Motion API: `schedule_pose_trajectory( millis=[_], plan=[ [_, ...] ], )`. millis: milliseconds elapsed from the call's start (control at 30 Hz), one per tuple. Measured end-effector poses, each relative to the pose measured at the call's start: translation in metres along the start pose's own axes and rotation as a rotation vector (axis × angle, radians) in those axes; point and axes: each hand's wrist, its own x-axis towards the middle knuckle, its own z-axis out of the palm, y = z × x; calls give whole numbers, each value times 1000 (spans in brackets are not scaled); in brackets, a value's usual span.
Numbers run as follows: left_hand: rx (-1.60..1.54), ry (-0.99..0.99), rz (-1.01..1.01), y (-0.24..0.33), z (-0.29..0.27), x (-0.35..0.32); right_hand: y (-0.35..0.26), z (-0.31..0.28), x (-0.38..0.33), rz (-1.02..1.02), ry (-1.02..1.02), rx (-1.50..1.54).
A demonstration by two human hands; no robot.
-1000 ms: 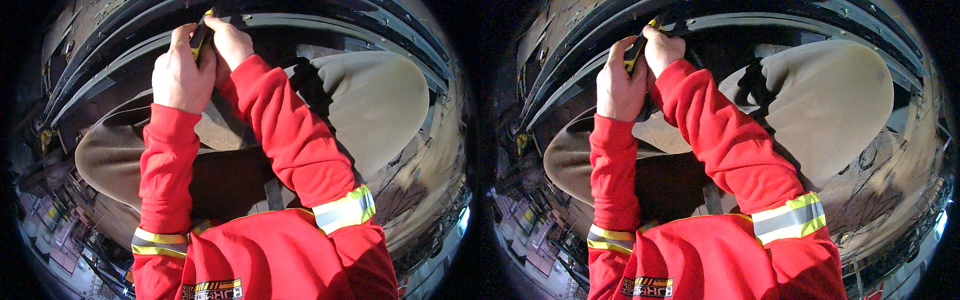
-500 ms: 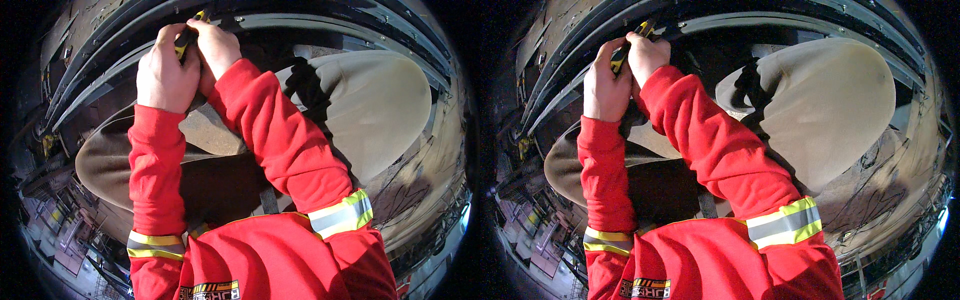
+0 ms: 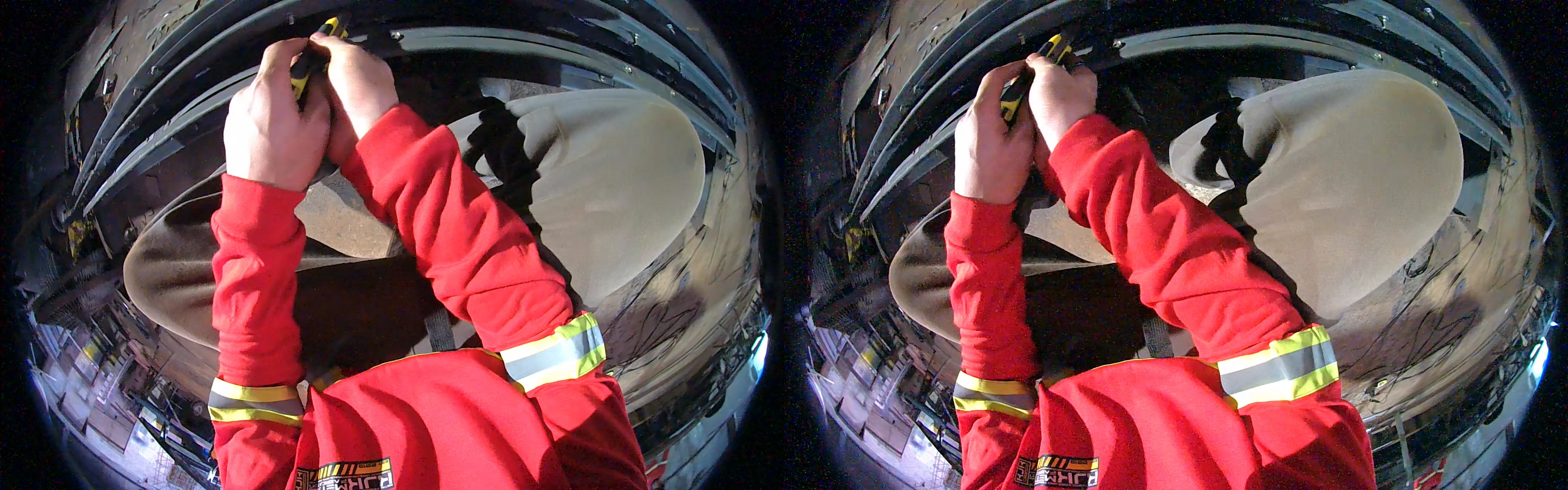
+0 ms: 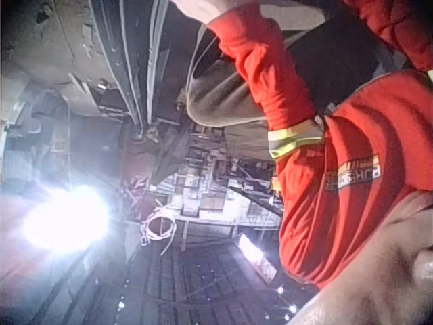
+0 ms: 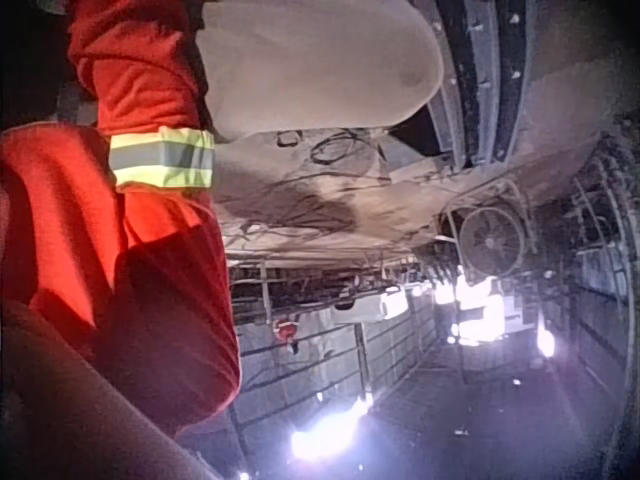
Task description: The person uses a yellow-handled scraper to remove black sealant from the seam of a large, curved metal structure. They work methodically along the joint, scraping away the material to expose the metal underneath.
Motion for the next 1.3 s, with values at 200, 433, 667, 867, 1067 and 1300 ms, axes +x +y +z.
schedule_pose_trajectory(
  millis=[200, 433, 667, 867, 1067, 1300],
  plan=[
    [94, -8, -20, 6, 5, 1, 14, -13, 32, -38, -92, 73],
    [140, -26, -29, 10, 6, -1, -9, -15, 6, 41, -323, 124],
    [105, -30, -68, 14, 8, -3, -18, -15, 2, 45, -353, 98],
    [89, -31, -82, 19, 4, -4, -18, -15, 0, 34, -374, 125],
    [70, 32, -26, 16, -2, 0, -26, -6, -6, 101, -396, 140],
    [30, 24, -36, 19, -9, 2, -31, 4, -19, 104, -362, 187]
  ],
)
